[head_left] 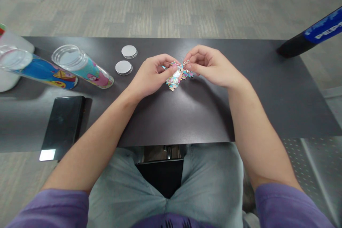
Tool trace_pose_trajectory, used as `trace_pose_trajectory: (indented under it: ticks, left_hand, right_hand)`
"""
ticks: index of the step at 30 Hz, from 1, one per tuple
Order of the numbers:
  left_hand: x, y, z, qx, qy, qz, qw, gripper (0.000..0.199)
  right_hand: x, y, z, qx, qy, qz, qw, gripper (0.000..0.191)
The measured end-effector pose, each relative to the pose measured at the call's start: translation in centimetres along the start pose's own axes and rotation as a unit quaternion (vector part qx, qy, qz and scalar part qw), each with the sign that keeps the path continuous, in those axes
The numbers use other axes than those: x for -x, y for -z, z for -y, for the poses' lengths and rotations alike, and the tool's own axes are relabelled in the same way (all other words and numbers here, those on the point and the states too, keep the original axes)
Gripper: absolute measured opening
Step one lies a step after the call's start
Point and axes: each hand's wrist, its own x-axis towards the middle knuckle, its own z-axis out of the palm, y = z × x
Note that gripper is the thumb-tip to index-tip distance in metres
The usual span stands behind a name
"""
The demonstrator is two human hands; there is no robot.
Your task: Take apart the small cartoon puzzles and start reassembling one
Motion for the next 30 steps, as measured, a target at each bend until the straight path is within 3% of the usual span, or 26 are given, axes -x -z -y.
trace_pose_trajectory:
  ticks: [5, 9, 15, 19, 25, 30]
  left_hand:
    - [-0.1, 0.0, 1.0, -0.024, -0.021, -0.019, 0.999, 0.019]
    - [0.3, 0.0, 0.9, -0.091, -0.037, -0.066, 0.993, 0.037]
    - [0.3, -0.3, 0.3, -0.17, -0.083, -0.049, 0.981, 0.025]
    - [0.5, -0.3, -0.1, -0.157, -0.081, -0.044, 0.983, 0.009]
    - [0.4, -0.3, -0.3, -0.142, -0.097, -0.055, 0.984, 0.018]
    - [0.2, -0.3, 0.0, -0.076, -0.037, -0.024, 0.996, 0.026]
  right_hand:
    - [-0.7, 0.1, -2.1, -0.039, 0.067, 0.011, 0.997, 0.043]
    - [-0.6, 0.0, -2.2, -0.066, 0.042, 0.024, 0.997, 0.046]
    - [-0.6, -0.2, -2.2, -0.104, 0.014, 0.029, 0.994, 0.069]
    - [-0.6, -0.4, -2.0, -0.095, 0.012, 0.035, 0.995, 0.073]
    - [-0.5, -0.7, -1.5, -0.095, 0.011, 0.053, 0.994, 0.081]
    - [-0.4, -0.4, -1.1, -0.095, 0.01, 0.06, 0.994, 0.079]
